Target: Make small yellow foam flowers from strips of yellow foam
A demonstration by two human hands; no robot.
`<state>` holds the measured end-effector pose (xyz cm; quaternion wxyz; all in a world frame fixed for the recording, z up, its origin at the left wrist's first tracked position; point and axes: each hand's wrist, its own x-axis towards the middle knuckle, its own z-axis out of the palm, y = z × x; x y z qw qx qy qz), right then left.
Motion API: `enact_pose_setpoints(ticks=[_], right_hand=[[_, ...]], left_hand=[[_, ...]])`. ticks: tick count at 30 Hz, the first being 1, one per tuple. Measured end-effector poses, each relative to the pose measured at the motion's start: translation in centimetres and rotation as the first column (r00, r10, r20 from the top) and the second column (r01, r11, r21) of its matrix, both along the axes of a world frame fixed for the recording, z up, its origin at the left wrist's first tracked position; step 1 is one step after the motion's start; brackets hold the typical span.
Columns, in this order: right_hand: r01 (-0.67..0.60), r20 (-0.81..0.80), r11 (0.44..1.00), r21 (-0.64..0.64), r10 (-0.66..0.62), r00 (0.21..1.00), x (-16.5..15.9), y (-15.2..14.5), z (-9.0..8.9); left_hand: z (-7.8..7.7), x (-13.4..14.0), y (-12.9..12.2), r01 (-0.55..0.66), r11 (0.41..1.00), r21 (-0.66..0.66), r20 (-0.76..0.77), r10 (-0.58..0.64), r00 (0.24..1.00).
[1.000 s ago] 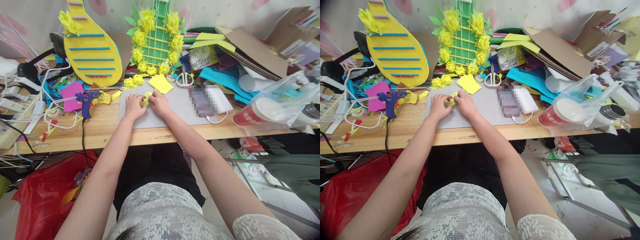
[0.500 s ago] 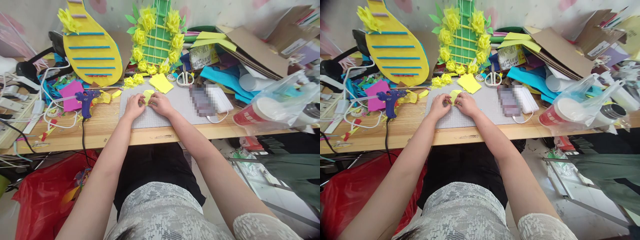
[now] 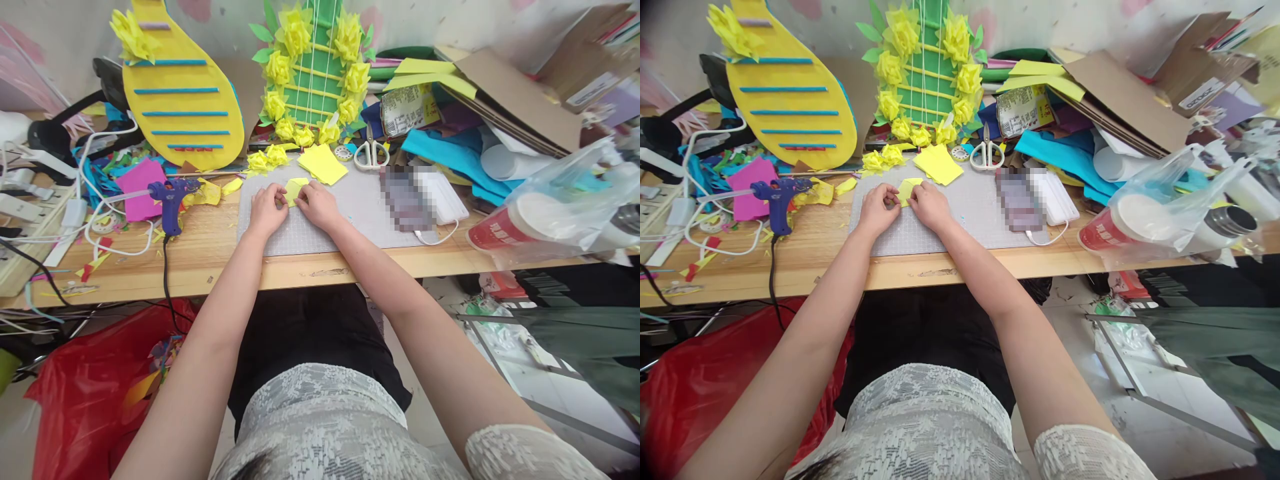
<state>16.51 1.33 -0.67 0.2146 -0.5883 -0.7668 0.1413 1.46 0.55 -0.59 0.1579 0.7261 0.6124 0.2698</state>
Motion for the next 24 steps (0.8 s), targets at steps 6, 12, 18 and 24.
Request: enact_pose_setpoints(ticks=[6,12,18,24], right_hand=[[0.024,0.013,1.000,0.016,-0.024,1.000,-0.30,0.03,-0.08],[0.043,0.015,0.999,0.023,-0.043,0.999,-0.46,-0.07,-0.05],[0.050,0.054,0.999,0.016,-0.050,0.997,-0.59,-0.37,0.27],[0.041,0.072,0.998,0.041,-0.044,0.996,-0.59,-0.39,-0.01]], left_hand=[[0.14,0.14,-0.03,-0.020,1.000,-0.010,-0.007,0.020,1.000],[0.23,0.19,-0.10,-0.025,1.000,-0.004,-0.015,0.025,1.000],[0.10,0.30,-0.01,0.015,1.000,0.013,-0.068,-0.014,0.998],[0.31,0.94,-0.03,-0.009,1.000,0.022,-0.119,0.012,0.993]])
